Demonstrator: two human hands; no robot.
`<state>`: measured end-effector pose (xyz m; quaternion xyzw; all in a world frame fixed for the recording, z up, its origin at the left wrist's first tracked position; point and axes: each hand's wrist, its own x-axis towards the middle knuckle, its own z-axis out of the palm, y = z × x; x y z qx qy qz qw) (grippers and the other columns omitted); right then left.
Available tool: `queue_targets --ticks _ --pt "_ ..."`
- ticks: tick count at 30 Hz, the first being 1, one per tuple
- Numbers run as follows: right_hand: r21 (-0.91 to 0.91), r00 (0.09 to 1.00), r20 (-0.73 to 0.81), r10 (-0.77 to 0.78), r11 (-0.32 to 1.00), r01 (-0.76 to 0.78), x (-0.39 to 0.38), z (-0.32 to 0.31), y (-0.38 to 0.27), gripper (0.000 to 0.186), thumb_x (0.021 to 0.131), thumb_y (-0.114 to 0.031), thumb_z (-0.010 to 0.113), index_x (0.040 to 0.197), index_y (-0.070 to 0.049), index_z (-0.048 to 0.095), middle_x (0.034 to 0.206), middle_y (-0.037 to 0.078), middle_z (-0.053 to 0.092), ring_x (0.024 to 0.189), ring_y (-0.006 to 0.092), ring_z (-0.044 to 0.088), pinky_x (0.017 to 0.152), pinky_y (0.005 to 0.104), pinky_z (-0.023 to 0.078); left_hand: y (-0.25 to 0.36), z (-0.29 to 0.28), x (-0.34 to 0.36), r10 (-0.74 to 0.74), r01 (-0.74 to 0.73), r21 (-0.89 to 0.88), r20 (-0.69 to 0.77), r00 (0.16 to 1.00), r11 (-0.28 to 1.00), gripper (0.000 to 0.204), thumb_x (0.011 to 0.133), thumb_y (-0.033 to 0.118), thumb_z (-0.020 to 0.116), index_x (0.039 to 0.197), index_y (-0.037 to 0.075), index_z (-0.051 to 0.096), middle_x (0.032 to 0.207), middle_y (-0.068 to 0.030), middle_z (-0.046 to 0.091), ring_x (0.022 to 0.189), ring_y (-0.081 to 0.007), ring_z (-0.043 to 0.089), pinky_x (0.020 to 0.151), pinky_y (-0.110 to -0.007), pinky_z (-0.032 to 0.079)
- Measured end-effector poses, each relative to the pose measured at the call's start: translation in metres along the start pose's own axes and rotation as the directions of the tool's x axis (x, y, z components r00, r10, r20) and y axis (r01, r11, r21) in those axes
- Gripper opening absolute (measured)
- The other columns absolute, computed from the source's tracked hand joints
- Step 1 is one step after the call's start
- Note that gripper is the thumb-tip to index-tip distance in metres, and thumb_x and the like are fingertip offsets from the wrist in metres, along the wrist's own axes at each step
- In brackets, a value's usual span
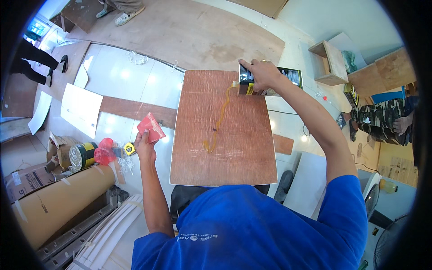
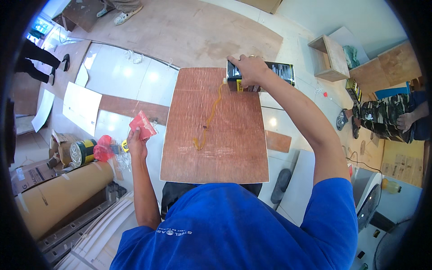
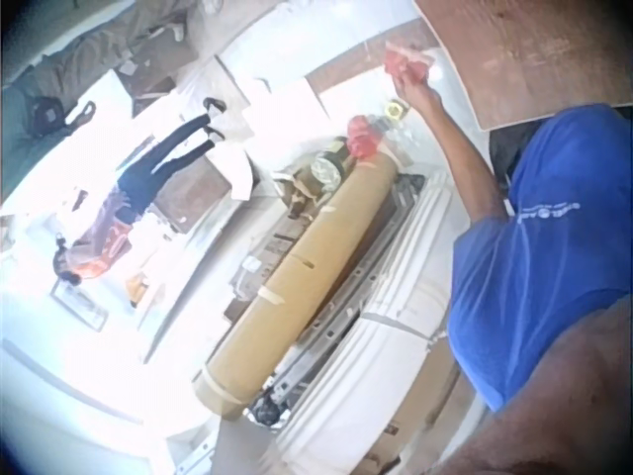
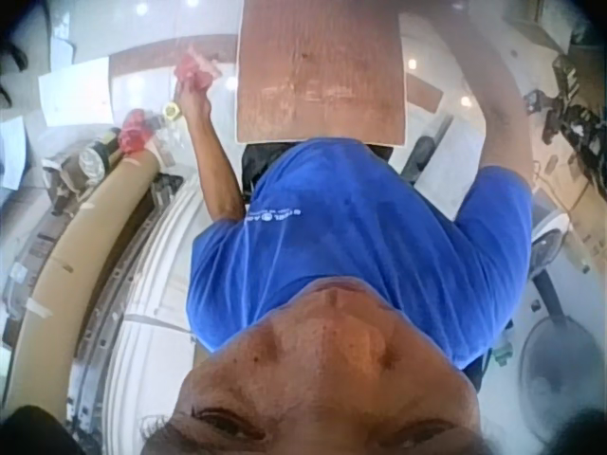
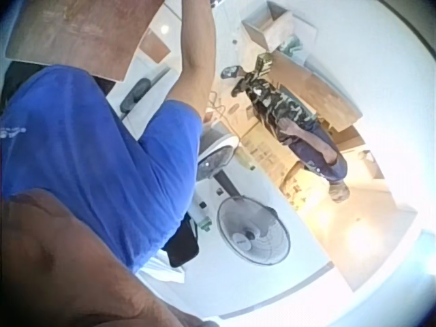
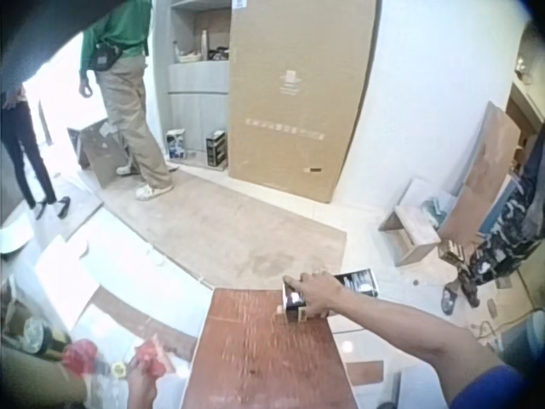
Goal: The person picks up a rectangular wood panel, pours a liquid finish onto it, and spreads the finish evenly using a red plastic card. The person continues to rub the finish into the surface and edges of the panel throughout the clip.
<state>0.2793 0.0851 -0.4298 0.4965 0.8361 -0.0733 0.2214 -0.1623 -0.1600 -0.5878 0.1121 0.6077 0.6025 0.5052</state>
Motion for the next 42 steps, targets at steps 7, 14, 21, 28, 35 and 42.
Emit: queue_targets --ticks 7,14,21,28,35,42 --pt "0.019 0.996 0.007 0.093 0.995 -0.093 0.02 0.011 0.025 0.118 0.06 -0.025 0.09 0.164 -0.022 0.035 0.13 0.018 0.066 0.117 0.0371 0.069 0.097 0.0464 0.058 -0.006 -0.014 0.008 0.005 -0.005 -0.012 0.037 0.999 1.0 0.029 0.105 0.017 0.065 0.132 0.006 0.063 0.116 -0.0061 0.074 0.095 -0.0165 0.073 0.076 -0.032 0.062" --pt "0.056 0.994 0.018 0.107 0.993 -0.108 -0.001 0.023 0.037 0.125 0.056 -0.026 0.09 0.166 -0.02 0.031 0.122 0.02 0.067 0.11 0.0395 0.07 0.091 0.0474 0.06 -0.007 -0.01 0.009 0.011 -0.01 -0.018 0.055 0.998 1.0 0.029 0.105 0.018 0.065 0.131 0.005 0.064 0.118 -0.0072 0.073 0.097 -0.0183 0.074 0.078 -0.033 0.062" --pt "0.041 0.987 0.115 0.115 0.992 -0.121 -0.062 0.01 0.023 0.121 0.06 -0.026 0.092 0.165 -0.021 0.031 0.124 0.019 0.068 0.111 0.0372 0.071 0.09 0.0466 0.061 -0.01 0.001 0.005 0.022 -0.017 -0.065 0.076 0.997 0.998 0.025 0.104 0.017 0.067 0.126 0.005 0.065 0.114 -0.007 0.074 0.094 -0.0177 0.073 0.075 -0.031 0.059" --pt "0.04 0.994 0.105 0.021 0.999 -0.026 -0.145 0.002 0.0 0.119 0.058 -0.028 0.088 0.165 -0.018 0.036 0.107 0.019 0.068 0.094 0.0385 0.072 0.08 0.0467 0.06 -0.009 0.0 0.016 0.013 -0.01 -0.033 0.098 0.995 0.999 0.027 0.103 0.017 0.069 0.126 0.004 0.064 0.113 -0.008 0.073 0.094 -0.0193 0.073 0.074 -0.032 0.06" --pt "0.061 0.992 0.117 -0.04 0.998 0.033 -0.229 -0.011 -0.032 0.111 0.061 -0.022 0.082 0.164 -0.017 0.039 0.103 0.018 0.07 0.089 0.036 0.073 0.076 0.0448 0.061 0.003 0.011 0.011 0.06 -0.047 -0.084 0.162 0.985 0.995 0.03 0.104 0.014 0.064 0.131 0.0 0.062 0.116 -0.0101 0.071 0.098 -0.0204 0.072 0.075 -0.034 0.059" --pt "0.092 0.985 0.169 -0.035 0.996 0.02 -0.287 -0.019 -0.046 0.107 0.061 -0.018 0.08 0.161 -0.018 0.042 0.099 0.015 0.068 0.085 0.0367 0.073 0.075 0.047 0.06 0.017 0.029 0.005 0.085 -0.064 -0.097 0.222 0.971 0.993 0.031 0.104 0.013 0.063 0.132 -0.001 0.061 0.117 -0.0114 0.071 0.098 -0.0212 0.072 0.077 -0.035 0.059"
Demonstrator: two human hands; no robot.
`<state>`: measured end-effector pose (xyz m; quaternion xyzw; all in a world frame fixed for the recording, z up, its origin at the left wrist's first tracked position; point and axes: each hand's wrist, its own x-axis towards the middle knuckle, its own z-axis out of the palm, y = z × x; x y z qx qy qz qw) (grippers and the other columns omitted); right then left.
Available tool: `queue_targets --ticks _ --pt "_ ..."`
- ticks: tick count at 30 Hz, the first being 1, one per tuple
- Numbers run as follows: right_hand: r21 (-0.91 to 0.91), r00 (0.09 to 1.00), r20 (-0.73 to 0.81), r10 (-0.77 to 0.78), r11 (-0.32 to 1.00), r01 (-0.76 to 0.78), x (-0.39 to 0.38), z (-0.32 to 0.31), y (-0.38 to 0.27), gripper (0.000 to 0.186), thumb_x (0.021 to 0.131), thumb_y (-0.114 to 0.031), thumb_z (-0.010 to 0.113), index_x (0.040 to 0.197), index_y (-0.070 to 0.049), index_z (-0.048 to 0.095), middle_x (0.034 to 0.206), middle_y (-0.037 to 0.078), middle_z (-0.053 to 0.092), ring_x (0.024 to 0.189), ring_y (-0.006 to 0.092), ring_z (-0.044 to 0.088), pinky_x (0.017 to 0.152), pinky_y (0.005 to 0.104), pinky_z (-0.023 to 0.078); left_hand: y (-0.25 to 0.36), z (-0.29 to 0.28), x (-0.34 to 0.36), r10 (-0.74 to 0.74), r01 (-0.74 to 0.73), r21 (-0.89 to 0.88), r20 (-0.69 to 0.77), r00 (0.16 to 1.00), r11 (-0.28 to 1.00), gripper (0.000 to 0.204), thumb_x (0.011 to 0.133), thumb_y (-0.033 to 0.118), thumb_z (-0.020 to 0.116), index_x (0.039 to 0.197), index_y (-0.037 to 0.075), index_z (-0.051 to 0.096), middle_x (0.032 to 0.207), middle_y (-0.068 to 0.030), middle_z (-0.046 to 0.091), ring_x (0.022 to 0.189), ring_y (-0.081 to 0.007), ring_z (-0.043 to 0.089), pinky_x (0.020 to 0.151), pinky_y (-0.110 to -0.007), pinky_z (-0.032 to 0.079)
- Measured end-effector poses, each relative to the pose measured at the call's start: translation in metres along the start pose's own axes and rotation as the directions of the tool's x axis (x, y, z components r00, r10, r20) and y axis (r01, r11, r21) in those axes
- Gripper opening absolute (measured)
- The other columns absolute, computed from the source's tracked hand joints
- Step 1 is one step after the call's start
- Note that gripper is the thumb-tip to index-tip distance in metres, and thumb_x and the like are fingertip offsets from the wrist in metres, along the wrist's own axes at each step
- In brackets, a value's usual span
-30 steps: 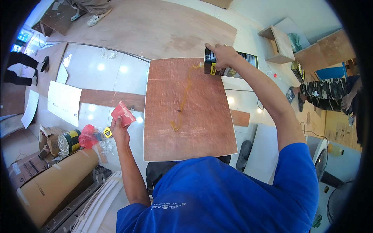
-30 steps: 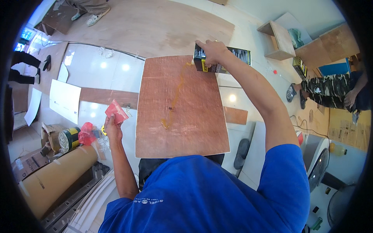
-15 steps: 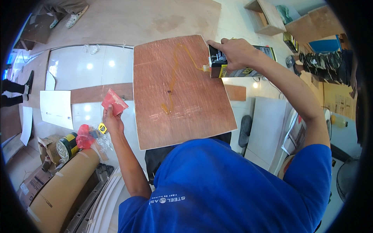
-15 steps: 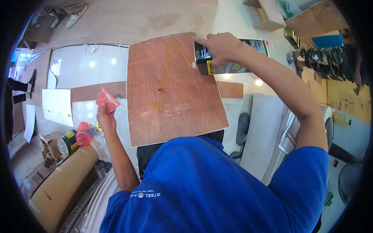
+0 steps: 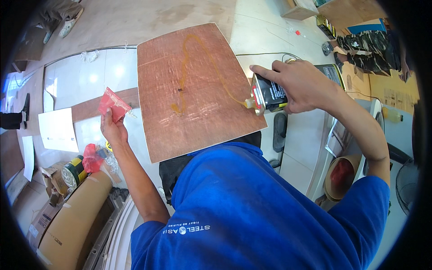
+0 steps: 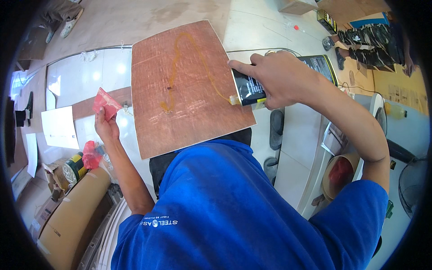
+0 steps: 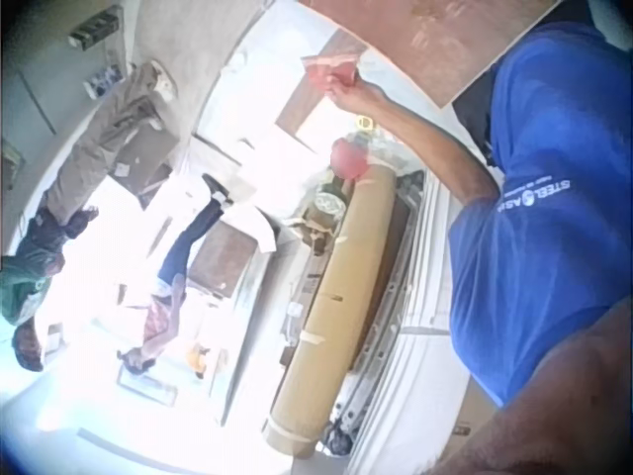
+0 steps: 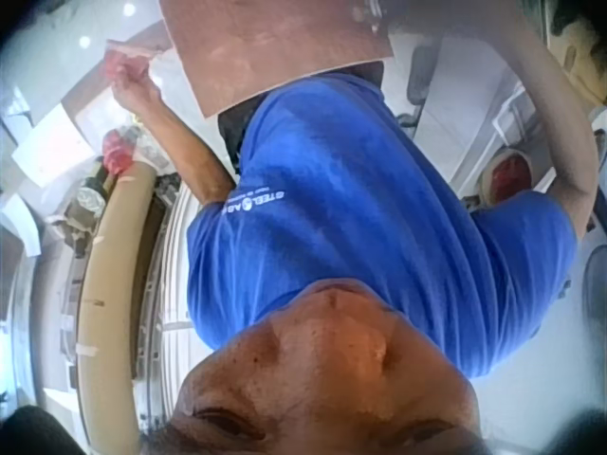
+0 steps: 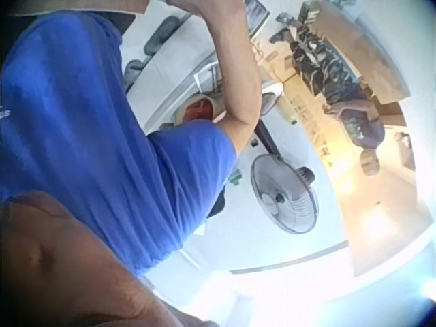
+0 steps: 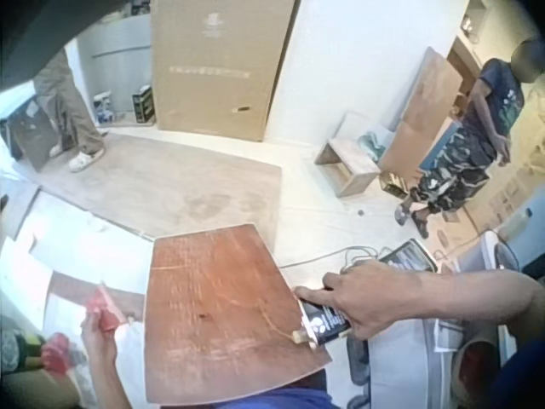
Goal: The person picks up a rectangular wood panel, pours a liquid finish onto it, and spreads the finish evenly using a red plastic card. The person continues to rub the finish into the surface and edges of the panel throughout the clip.
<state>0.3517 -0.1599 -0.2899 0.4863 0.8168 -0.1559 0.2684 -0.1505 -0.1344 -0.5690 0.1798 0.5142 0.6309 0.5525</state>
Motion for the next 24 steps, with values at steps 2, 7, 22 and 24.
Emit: queue_targets --ticks 2,7,22,24 --pt "0.021 0.996 0.075 0.038 0.999 -0.04 -0.013 -0.003 -0.004 0.114 0.061 -0.023 0.084 0.165 -0.022 0.037 0.103 0.013 0.065 0.089 0.038 0.069 0.081 0.0486 0.055 0.001 0.004 -0.001 0.008 -0.008 -0.006 0.009 1.0 1.0 0.032 0.105 0.013 0.063 0.133 -0.001 0.06 0.118 -0.0116 0.071 0.099 -0.0216 0.071 0.078 -0.035 0.059" --pt "-0.009 0.996 0.075 0.046 0.999 -0.046 -0.031 -0.004 -0.014 0.116 0.06 -0.021 0.084 0.166 -0.023 0.036 0.104 0.012 0.065 0.09 0.0366 0.07 0.083 0.0476 0.056 0.0 0.01 -0.005 0.022 -0.021 -0.014 0.065 0.998 1.0 0.035 0.105 0.014 0.063 0.136 -0.002 0.059 0.12 -0.0117 0.07 0.101 -0.0225 0.071 0.08 -0.036 0.058" --pt "-0.024 0.992 0.112 0.05 0.999 -0.047 -0.025 0.006 -0.012 0.115 0.06 -0.023 0.085 0.165 -0.022 0.037 0.106 0.012 0.066 0.092 0.0361 0.071 0.084 0.049 0.057 0.001 -0.019 -0.007 0.011 -0.011 -0.012 0.01 1.0 1.0 0.034 0.105 0.014 0.063 0.135 -0.002 0.06 0.122 -0.0133 0.07 0.104 -0.0234 0.071 0.083 -0.038 0.059" --pt "-0.005 0.994 0.092 0.058 0.998 -0.058 -0.019 0.008 -0.005 0.116 0.06 -0.024 0.085 0.165 -0.022 0.037 0.106 0.013 0.066 0.092 0.037 0.07 0.084 0.0483 0.057 -0.002 -0.019 -0.005 0.017 -0.017 -0.022 0.025 1.0 1.0 0.035 0.105 0.014 0.064 0.135 -0.002 0.06 0.122 -0.0138 0.07 0.104 -0.0239 0.072 0.085 -0.038 0.06"
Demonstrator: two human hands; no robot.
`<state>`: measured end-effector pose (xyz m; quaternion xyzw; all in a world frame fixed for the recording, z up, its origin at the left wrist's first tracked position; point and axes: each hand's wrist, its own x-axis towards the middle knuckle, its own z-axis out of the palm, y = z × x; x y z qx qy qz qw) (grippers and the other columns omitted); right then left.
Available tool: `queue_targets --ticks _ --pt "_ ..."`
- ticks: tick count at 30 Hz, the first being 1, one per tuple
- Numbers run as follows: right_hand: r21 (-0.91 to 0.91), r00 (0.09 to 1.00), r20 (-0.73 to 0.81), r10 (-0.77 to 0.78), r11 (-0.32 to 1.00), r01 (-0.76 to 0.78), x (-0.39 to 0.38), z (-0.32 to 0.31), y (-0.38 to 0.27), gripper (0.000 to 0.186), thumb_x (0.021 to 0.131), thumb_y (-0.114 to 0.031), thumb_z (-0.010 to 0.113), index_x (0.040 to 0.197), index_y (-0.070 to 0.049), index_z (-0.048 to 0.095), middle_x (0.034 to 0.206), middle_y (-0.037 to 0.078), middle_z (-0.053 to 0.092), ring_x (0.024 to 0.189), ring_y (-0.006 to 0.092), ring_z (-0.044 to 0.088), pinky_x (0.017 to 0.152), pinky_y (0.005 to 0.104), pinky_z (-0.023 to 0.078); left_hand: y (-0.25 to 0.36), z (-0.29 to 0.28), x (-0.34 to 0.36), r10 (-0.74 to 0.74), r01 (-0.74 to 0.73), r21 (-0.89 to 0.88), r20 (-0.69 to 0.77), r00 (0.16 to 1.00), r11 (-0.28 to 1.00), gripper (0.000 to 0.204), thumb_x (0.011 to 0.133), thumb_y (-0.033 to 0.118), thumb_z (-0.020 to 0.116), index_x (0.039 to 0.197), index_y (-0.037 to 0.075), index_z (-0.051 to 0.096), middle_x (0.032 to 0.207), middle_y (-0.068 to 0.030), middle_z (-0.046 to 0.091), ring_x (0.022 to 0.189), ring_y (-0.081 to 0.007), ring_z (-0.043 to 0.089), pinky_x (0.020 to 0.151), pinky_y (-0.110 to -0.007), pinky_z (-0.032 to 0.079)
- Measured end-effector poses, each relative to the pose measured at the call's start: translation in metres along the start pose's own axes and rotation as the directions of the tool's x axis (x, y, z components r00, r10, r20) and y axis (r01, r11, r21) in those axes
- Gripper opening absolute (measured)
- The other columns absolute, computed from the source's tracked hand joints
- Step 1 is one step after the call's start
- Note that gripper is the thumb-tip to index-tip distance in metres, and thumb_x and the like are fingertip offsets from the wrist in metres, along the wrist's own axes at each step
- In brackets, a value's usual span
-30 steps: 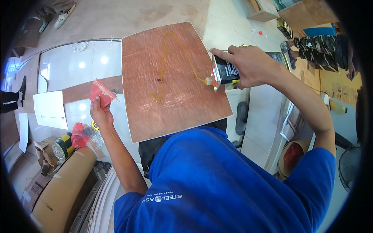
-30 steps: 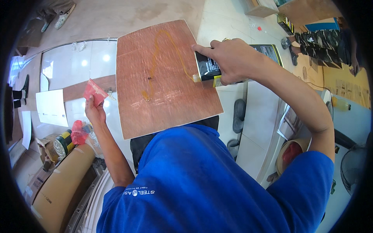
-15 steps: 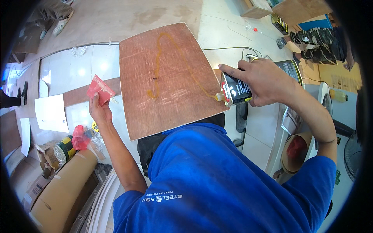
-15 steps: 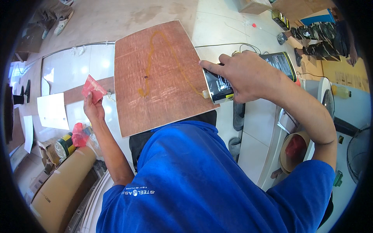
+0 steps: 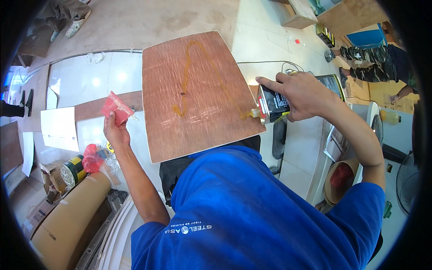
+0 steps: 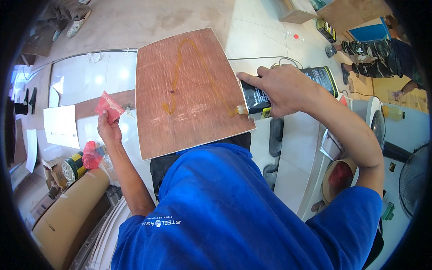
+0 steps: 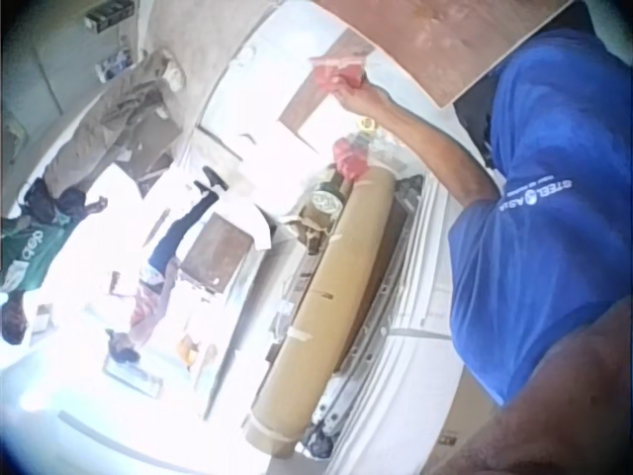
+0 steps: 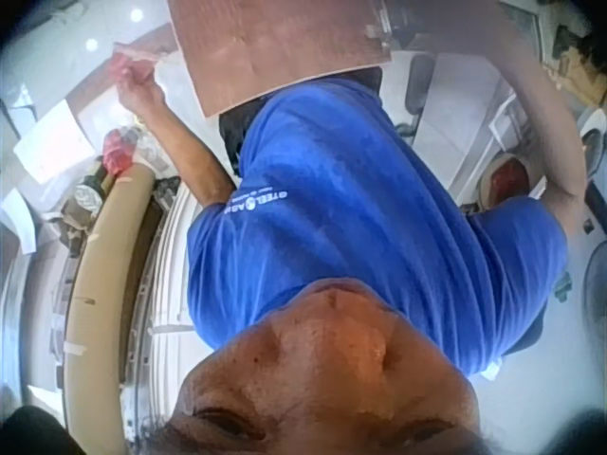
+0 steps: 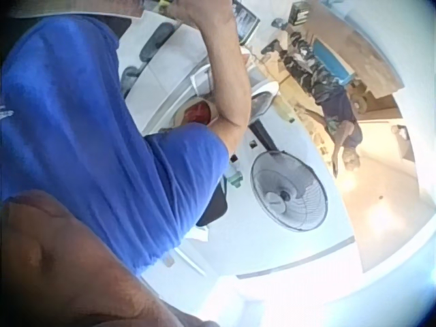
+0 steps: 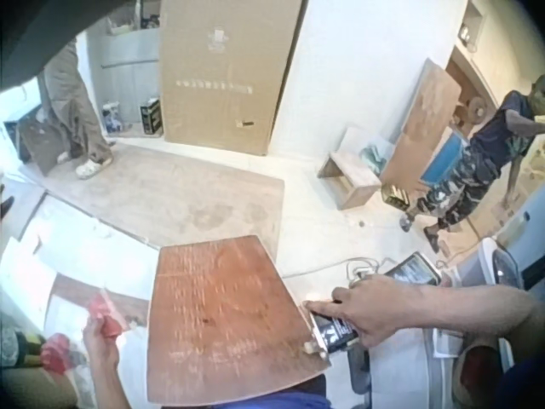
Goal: The person picks up a rectangular wood panel, pours a liquid finish onto it, and spreads the finish evenly using a red plastic card. The person continues to rub the finish into the surface and edges of the panel throughout the clip.
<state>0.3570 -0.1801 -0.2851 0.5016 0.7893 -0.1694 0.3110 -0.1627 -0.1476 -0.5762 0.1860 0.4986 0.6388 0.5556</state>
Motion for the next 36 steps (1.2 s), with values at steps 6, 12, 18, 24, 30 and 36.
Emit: queue_targets --ticks 6,12,18,24,30,36 --pt "-0.02 0.992 -0.112 -0.051 0.999 0.049 0.04 -0.003 0.018 0.116 0.057 -0.027 0.087 0.162 -0.019 0.041 0.104 0.015 0.068 0.091 0.0375 0.071 0.078 0.0465 0.059 -0.002 0.002 -0.001 -0.009 0.009 -0.009 -0.024 1.0 1.0 0.034 0.105 0.013 0.063 0.134 -0.003 0.06 0.121 -0.0141 0.071 0.105 -0.0252 0.072 0.09 -0.042 0.061" --pt "-0.048 0.997 -0.048 -0.061 0.997 0.059 0.087 -0.026 0.018 0.118 0.056 -0.03 0.089 0.163 -0.02 0.04 0.105 0.016 0.067 0.092 0.0372 0.07 0.081 0.0478 0.057 0.002 0.005 -0.005 -0.004 0.004 -0.008 -0.047 0.999 1.0 0.031 0.104 0.012 0.063 0.133 -0.001 0.062 0.12 -0.0127 0.072 0.103 -0.0243 0.073 0.089 -0.041 0.062" --pt "-0.156 0.987 -0.012 -0.162 0.975 0.158 0.122 -0.062 -0.007 0.116 0.058 -0.026 0.085 0.164 -0.017 0.04 0.11 0.016 0.071 0.094 0.0346 0.074 0.081 0.0425 0.061 0.004 0.005 -0.008 -0.008 0.013 0.042 -0.127 0.992 0.999 0.03 0.104 0.013 0.064 0.13 0.0 0.064 0.118 -0.0103 0.073 0.098 -0.0209 0.074 0.081 -0.037 0.061" --pt "-0.177 0.973 0.001 -0.23 0.958 0.226 0.159 -0.086 -0.019 0.117 0.057 -0.031 0.089 0.162 -0.018 0.041 0.107 0.016 0.07 0.096 0.0372 0.072 0.082 0.0454 0.059 0.007 0.004 -0.009 0.003 -0.006 -0.022 -0.163 0.987 1.0 0.027 0.104 0.012 0.064 0.127 0.0 0.064 0.115 -0.01 0.074 0.097 -0.0201 0.074 0.079 -0.036 0.06" --pt "-0.17 0.965 -0.084 -0.249 0.958 0.232 0.215 -0.099 -0.011 0.122 0.054 -0.027 0.092 0.163 -0.019 0.038 0.111 0.017 0.071 0.1 0.0389 0.072 0.084 0.0466 0.059 0.006 0.004 -0.008 -0.027 0.019 -0.043 -0.184 0.983 0.999 0.025 0.103 0.012 0.064 0.126 0.001 0.065 0.112 -0.0094 0.074 0.095 -0.02 0.074 0.079 -0.036 0.06" --pt "-0.227 0.97 -0.138 -0.199 0.96 0.165 0.264 -0.114 -0.014 0.122 0.051 -0.023 0.089 0.162 -0.016 0.039 0.11 0.018 0.07 0.103 0.039 0.07 0.085 0.0474 0.059 -0.001 0.006 -0.004 -0.02 0.014 -0.035 -0.191 0.981 0.999 0.022 0.103 0.012 0.065 0.122 0.002 0.067 0.109 -0.0074 0.075 0.09 -0.0174 0.073 0.077 -0.035 0.059"
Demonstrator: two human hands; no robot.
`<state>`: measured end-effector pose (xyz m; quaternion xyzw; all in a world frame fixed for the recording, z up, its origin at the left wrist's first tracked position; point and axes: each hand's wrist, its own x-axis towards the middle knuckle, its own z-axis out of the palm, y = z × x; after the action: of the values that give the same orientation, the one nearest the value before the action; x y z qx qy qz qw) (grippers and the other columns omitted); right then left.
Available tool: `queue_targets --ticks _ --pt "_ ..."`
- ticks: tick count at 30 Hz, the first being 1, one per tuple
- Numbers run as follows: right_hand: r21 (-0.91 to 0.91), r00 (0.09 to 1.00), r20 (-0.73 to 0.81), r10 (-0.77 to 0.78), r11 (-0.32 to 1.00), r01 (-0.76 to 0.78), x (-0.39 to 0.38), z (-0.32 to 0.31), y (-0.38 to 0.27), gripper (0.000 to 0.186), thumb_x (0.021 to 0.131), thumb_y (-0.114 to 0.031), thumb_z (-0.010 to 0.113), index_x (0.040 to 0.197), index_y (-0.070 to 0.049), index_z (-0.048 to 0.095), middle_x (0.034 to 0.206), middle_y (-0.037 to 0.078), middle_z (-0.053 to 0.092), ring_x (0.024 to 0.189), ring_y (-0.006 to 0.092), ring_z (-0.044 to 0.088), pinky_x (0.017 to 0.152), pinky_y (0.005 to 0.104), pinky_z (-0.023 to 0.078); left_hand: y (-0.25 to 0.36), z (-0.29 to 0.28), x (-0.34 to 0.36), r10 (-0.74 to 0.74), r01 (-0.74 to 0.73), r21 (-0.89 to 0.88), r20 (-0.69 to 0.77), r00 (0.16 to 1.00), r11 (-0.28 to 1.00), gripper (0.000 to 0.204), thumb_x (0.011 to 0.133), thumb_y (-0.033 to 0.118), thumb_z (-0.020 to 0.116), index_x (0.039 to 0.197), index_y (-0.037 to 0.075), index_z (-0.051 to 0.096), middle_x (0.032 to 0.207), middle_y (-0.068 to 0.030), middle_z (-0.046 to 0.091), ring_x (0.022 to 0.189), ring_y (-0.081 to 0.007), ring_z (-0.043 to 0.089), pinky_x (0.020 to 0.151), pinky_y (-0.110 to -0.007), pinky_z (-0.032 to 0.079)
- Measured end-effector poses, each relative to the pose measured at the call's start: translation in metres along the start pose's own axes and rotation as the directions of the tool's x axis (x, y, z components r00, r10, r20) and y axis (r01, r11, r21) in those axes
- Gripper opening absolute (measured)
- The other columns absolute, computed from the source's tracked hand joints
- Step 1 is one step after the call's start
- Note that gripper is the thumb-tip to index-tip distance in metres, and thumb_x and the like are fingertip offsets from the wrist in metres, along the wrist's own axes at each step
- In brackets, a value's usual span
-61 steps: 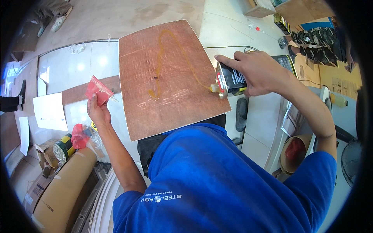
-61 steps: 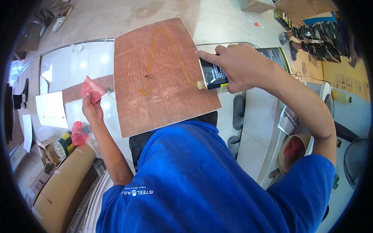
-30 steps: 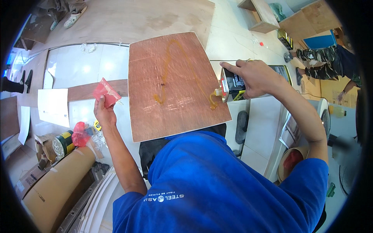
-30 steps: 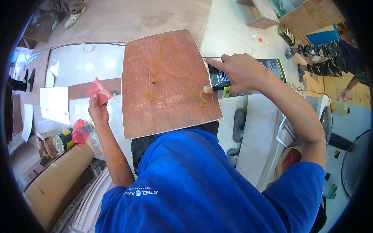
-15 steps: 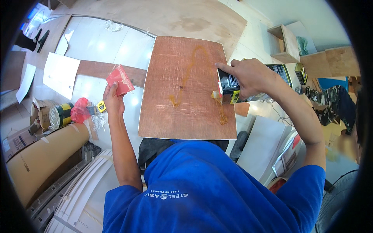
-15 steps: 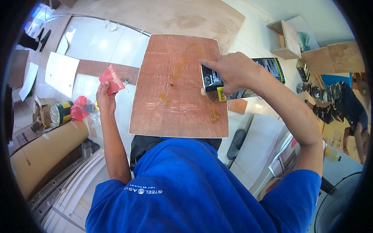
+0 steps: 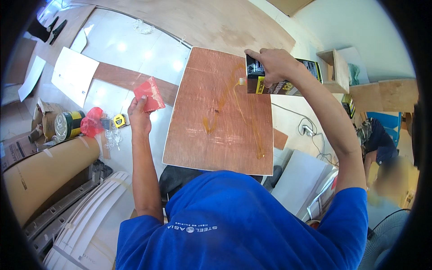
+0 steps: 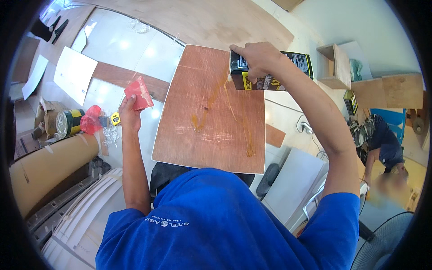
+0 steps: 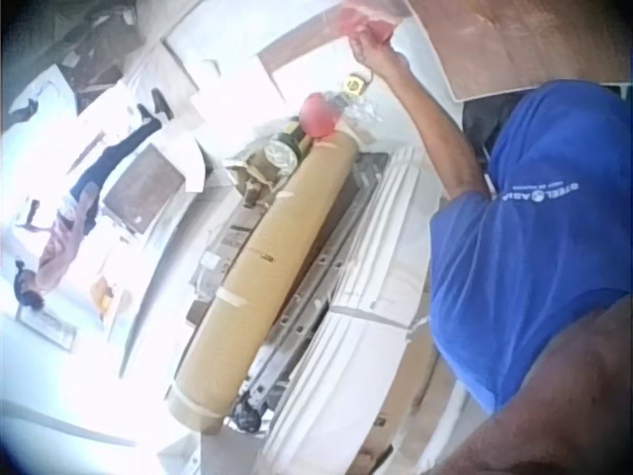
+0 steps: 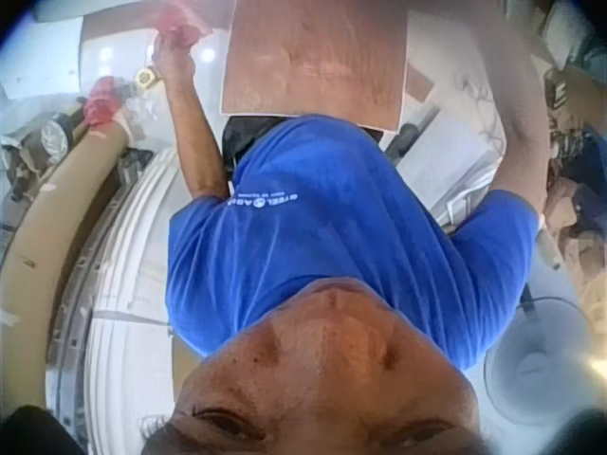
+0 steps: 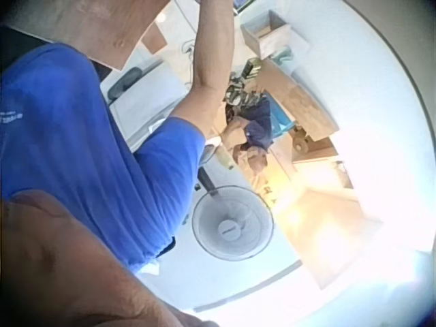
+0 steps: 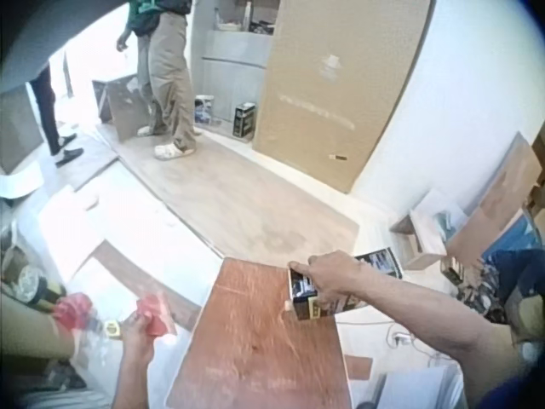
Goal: The person picks up a rectangular wood panel, pours a liquid finish onto it, and spreads the finish evenly using a red plastic card. The person continues to rub the finish into the surface and edges of the panel throughout the clip.
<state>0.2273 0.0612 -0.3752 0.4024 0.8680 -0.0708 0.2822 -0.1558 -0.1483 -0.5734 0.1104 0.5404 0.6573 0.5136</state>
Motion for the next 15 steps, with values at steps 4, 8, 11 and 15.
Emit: queue_targets --ticks 4,8,11,15 --pt "-0.021 1.0 0.018 -0.022 1.0 0.022 0.023 -0.011 -0.004 0.123 0.052 -0.023 0.091 0.162 -0.017 0.039 0.112 0.018 0.07 0.104 0.0387 0.07 0.088 0.0466 0.059 -0.004 0.001 0.001 0.0 0.0 -0.001 0.01 1.0 1.0 0.02 0.103 0.012 0.065 0.12 0.002 0.069 0.107 -0.0062 0.075 0.088 -0.0162 0.072 0.075 -0.034 0.058" --pt "-0.027 0.996 0.074 0.042 0.999 -0.04 0.045 -0.022 -0.008 0.122 0.053 -0.022 0.092 0.163 -0.017 0.039 0.122 0.018 0.071 0.11 0.0361 0.071 0.09 0.0449 0.06 -0.003 0.002 0.004 -0.009 0.009 0.0 -0.02 1.0 1.0 0.022 0.102 0.012 0.065 0.122 0.002 0.069 0.107 -0.0061 0.075 0.088 -0.0152 0.072 0.078 -0.033 0.057" --pt "0.001 0.998 0.053 0.046 0.999 -0.046 0.064 -0.027 -0.01 0.12 0.054 -0.021 0.092 0.162 -0.016 0.04 0.125 0.017 0.073 0.113 0.0346 0.071 0.091 0.0444 0.06 0.0 0.002 0.006 -0.02 0.021 0.028 -0.036 0.999 0.999 0.023 0.102 0.012 0.065 0.122 0.002 0.069 0.107 -0.0059 0.075 0.089 -0.015 0.072 0.08 -0.033 0.057" --pt "0.0 0.999 0.027 0.041 0.999 -0.041 0.094 -0.031 -0.014 0.118 0.054 -0.021 0.092 0.161 -0.016 0.041 0.124 0.016 0.074 0.115 0.0341 0.071 0.093 0.045 0.06 0.001 0.0 0.007 -0.001 0.004 0.046 -0.064 0.998 0.999 0.022 0.102 0.011 0.064 0.122 0.002 0.068 0.107 -0.0059 0.075 0.089 -0.0149 0.072 0.081 -0.033 0.057"
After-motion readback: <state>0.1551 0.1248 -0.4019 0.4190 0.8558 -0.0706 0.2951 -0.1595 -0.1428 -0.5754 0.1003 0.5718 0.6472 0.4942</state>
